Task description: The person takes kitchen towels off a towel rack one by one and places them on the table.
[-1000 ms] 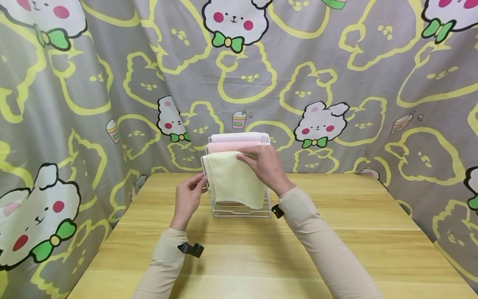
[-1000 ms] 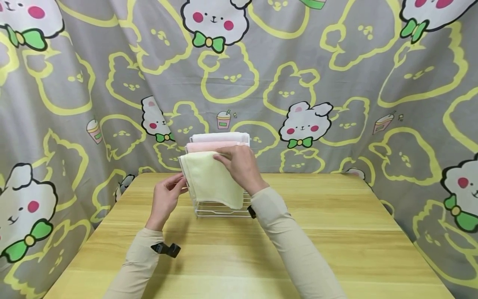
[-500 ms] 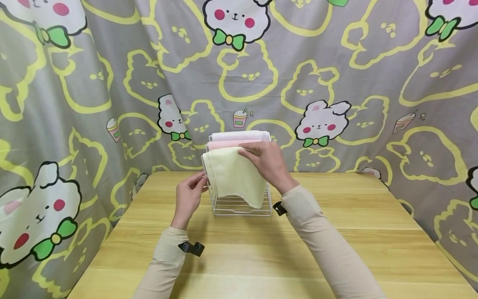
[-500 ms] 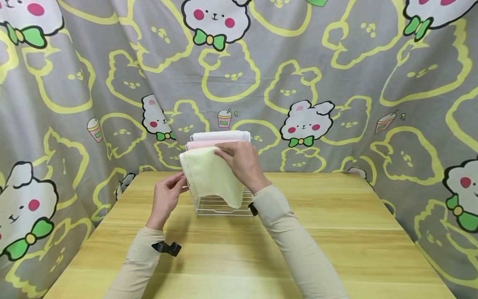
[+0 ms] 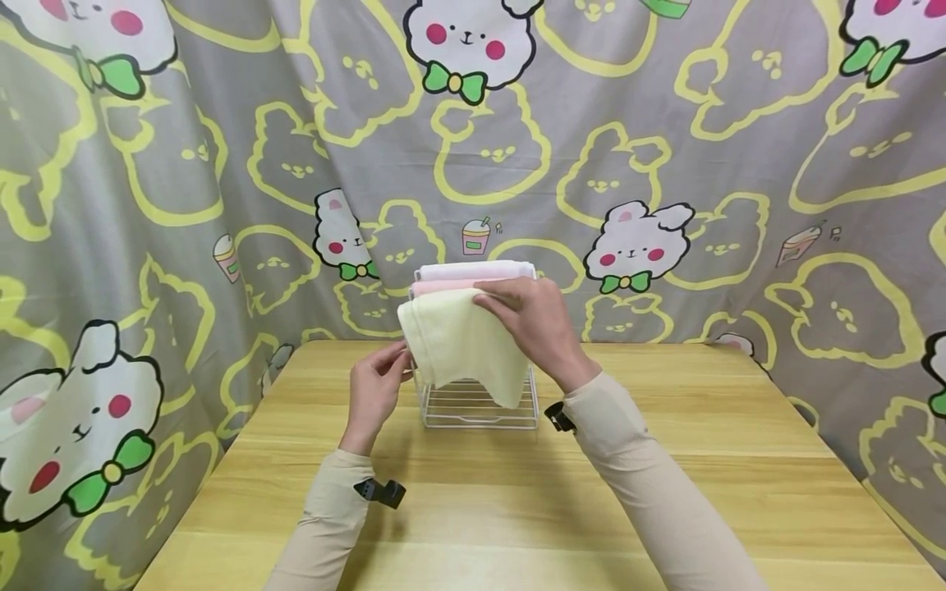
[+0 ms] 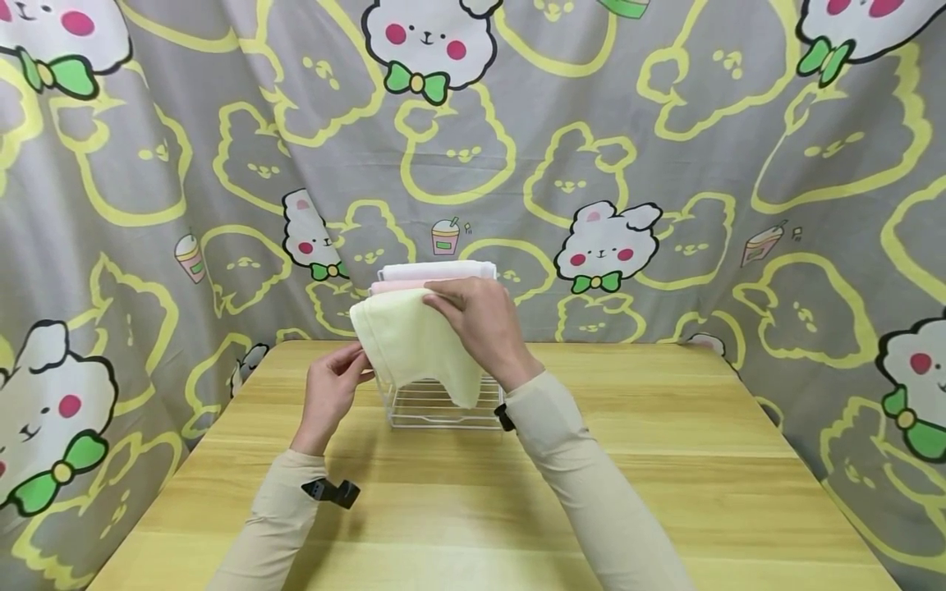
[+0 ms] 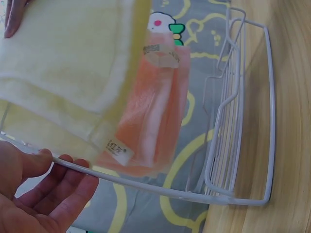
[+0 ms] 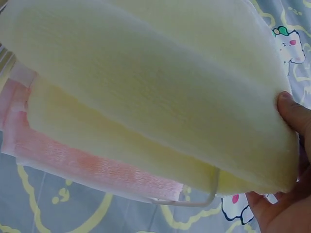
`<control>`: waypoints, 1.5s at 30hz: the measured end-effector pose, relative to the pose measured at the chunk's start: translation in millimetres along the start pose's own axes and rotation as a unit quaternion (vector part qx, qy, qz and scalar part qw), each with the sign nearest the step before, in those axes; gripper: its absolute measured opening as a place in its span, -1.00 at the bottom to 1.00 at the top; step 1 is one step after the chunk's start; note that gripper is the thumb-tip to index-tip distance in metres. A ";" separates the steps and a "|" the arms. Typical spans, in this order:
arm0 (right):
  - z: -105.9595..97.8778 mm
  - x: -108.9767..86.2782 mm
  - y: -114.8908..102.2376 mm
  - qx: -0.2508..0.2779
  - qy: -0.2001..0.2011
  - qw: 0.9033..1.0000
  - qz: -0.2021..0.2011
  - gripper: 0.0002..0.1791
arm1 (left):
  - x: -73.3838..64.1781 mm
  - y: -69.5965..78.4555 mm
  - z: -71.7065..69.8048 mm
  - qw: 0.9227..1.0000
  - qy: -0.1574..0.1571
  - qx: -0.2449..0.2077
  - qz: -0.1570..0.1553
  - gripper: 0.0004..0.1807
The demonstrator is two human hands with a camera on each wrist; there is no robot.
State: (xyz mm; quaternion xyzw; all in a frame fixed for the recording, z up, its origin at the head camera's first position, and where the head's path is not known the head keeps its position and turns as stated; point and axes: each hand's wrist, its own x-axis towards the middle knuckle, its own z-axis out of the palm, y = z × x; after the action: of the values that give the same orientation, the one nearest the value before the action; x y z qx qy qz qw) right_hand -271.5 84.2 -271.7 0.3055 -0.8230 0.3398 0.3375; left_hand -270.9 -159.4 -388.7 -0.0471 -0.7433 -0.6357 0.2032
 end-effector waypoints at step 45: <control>-40.8 -21.2 -36.9 0.016 0.092 0.992 -0.087 -0.76 | 0.5 -3.6 -1.3 1.000 -0.001 0.002 0.013 -0.74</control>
State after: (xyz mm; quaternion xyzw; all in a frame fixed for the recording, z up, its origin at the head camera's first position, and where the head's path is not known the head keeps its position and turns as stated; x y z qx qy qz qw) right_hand -217.9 99.7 -252.7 0.3489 -0.7532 0.3487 0.4352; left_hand -272.2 -161.4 -391.7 -0.0574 -0.7443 -0.6310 0.2109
